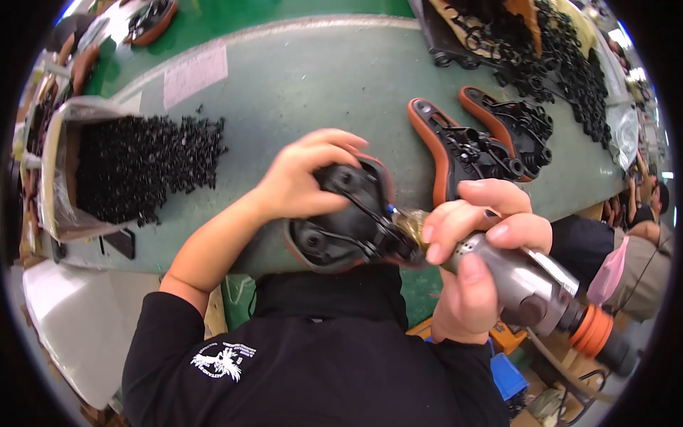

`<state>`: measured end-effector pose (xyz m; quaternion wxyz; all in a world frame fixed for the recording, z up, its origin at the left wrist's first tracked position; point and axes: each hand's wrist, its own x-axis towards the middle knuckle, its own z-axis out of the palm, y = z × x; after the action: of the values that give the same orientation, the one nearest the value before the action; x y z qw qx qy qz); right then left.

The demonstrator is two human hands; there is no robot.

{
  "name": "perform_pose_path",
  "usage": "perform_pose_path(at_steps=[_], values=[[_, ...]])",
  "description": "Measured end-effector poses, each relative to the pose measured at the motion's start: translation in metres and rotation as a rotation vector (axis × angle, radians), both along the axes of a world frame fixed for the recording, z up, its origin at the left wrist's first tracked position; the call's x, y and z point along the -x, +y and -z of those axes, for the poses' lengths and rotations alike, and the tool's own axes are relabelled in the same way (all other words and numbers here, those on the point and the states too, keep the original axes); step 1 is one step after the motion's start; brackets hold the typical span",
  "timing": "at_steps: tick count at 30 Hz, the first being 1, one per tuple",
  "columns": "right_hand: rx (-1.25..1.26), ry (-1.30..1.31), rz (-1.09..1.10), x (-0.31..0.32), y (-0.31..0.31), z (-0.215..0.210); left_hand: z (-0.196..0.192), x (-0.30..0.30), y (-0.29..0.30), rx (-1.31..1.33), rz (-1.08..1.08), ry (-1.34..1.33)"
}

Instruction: The recorder is assembling bicycle seats by attaching metal rails to the seat bases using an electric screwdriver and screws.

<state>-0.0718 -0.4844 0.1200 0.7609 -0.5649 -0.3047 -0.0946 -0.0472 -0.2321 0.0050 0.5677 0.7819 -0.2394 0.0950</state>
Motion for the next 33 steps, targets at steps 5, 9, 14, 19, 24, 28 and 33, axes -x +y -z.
perform_pose_path(at_steps=[5, 9, 14, 19, 24, 28, 33], values=[[-0.032, 0.431, 0.283, 0.003, -0.037, 0.018, -0.017, -0.057, 0.145, -0.079, -0.755, -0.051], [0.062, 0.657, 0.196, -0.006, -0.036, 0.043, -0.008, -0.090, 0.272, 0.283, -1.173, -0.144], [-0.067, 0.723, 0.333, -0.017, -0.009, 0.075, -0.040, -0.018, 0.185, -0.366, -0.764, -0.121], [-0.070, 0.748, 0.331, -0.051, 0.025, 0.083, -0.031, 0.075, 0.149, -0.782, -0.595, 0.001], [0.142, 0.702, -0.008, -0.043, 0.030, 0.083, 0.021, 0.098, 0.147, -0.847, -0.687, -0.018], [0.350, 0.785, -0.395, -0.018, -0.003, 0.077, 0.026, 0.090, 0.136, -0.816, -0.746, -0.074], [0.635, 0.885, -0.514, 0.007, -0.045, 0.070, 0.026, 0.088, 0.143, -0.819, -0.827, -0.055]])
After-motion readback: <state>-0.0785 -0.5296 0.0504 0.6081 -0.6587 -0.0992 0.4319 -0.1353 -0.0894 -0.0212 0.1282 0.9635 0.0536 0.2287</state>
